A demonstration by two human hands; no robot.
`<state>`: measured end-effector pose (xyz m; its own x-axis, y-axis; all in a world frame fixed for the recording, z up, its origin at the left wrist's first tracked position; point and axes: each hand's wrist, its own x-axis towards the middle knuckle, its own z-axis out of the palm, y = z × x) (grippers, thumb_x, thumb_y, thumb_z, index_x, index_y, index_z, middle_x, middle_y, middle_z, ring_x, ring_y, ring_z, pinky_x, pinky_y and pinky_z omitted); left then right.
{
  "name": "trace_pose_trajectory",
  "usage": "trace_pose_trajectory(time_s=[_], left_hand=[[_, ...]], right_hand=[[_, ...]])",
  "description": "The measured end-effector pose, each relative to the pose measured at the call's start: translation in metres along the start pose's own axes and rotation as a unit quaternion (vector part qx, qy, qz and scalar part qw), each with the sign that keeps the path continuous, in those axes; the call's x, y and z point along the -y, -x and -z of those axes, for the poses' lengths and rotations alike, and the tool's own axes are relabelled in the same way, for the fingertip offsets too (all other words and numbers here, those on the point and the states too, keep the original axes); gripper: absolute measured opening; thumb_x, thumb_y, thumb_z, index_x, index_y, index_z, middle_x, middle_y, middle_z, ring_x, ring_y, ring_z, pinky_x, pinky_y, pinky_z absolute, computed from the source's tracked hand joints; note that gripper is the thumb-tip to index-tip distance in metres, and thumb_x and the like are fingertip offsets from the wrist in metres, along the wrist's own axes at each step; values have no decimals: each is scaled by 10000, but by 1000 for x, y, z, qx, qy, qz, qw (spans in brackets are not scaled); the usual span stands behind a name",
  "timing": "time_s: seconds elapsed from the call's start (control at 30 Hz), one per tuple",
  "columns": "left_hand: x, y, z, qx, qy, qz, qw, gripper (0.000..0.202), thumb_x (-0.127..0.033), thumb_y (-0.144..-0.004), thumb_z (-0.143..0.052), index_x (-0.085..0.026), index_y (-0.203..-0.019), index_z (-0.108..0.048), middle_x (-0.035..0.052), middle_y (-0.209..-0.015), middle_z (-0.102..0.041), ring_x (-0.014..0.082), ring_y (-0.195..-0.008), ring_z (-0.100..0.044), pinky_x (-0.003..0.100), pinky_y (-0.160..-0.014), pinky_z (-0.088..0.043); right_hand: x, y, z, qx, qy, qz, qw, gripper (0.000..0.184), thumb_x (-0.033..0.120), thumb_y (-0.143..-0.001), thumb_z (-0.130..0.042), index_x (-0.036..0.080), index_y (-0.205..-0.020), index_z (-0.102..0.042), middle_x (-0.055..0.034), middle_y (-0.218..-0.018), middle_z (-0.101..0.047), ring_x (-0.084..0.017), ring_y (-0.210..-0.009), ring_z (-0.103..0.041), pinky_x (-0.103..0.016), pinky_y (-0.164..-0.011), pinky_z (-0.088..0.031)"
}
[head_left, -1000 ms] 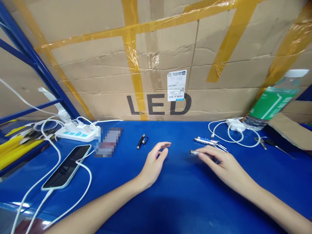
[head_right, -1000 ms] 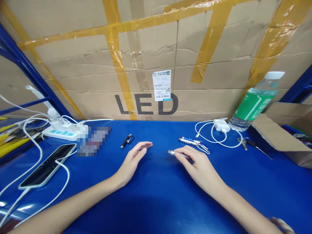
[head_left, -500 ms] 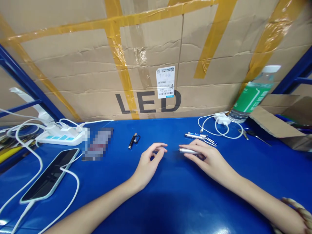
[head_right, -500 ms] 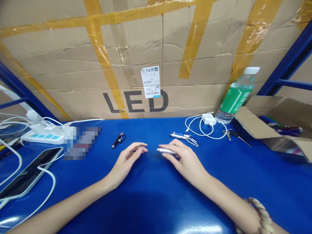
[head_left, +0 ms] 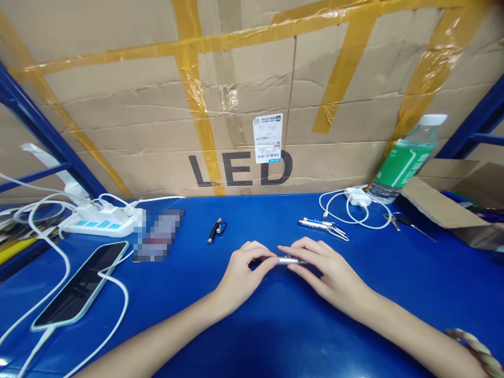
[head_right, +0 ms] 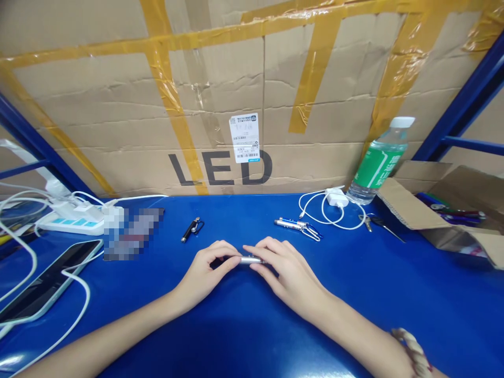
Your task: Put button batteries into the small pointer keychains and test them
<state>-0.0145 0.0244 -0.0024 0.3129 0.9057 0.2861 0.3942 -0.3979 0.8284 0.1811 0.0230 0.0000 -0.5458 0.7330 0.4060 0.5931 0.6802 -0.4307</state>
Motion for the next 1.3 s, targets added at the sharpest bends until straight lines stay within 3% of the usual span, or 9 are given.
trace_pose_trajectory(time_s=[0.13,0.33,0.5,0.67,0.93,1.3], left_hand=[[-5,1,1,-14,0,8,1000,137,-237,-810,-579,-167,-793,-695,45,-780,-655,169,-771,-576,269,-723,-427],[-5,2,1,-8,4,3,1000,107,-192,-786,-610,-176,-830,-707,28,-752,-636,157,-739,-566,253,-709,-425],[-3,3,0,7,22,-6,1000,100,-187,-765,-632,-165,-836,-699,32,-766,-629,152,-738,-569,249,-710,-431],[-5,1,0,-23,58,41,997,206,-269,-799,-572,-177,-970,-639,47,-857,-640,163,-771,-560,254,-673,-409],[3,-3,4,-59,200,103,973,268,-345,-861,-422,-160,-960,-589,69,-893,-617,174,-796,-529,267,-678,-386],[-1,0,5,-62,300,84,948,395,-385,-860,-294,-123,-994,-559,118,-949,-613,207,-853,-543,295,-713,-390]], right_hand=[[-1,0,0,2,14,-61,998,300,363,-875,-489,234,-1125,-594,-42,-892,-679,-175,-738,-587,-340,-717,-444],[4,0,1,49,-40,-98,993,308,407,-897,-420,260,-1069,-629,-37,-1006,-678,-192,-846,-605,-325,-769,-430],[8,-1,1,90,-89,-119,985,355,412,-922,-346,245,-1052,-631,-40,-891,-648,-165,-791,-600,-269,-699,-442],[7,0,1,63,-90,-143,984,342,381,-929,-325,247,-1057,-612,-44,-973,-628,-187,-901,-580,-308,-788,-429],[4,-1,3,65,-68,-158,983,304,457,-868,-440,255,-907,-664,-18,-831,-642,-142,-674,-568,-237,-593,-416],[-2,-1,6,31,-66,-168,983,280,419,-877,-440,272,-941,-670,-10,-885,-651,-146,-709,-589,-249,-614,-437]])
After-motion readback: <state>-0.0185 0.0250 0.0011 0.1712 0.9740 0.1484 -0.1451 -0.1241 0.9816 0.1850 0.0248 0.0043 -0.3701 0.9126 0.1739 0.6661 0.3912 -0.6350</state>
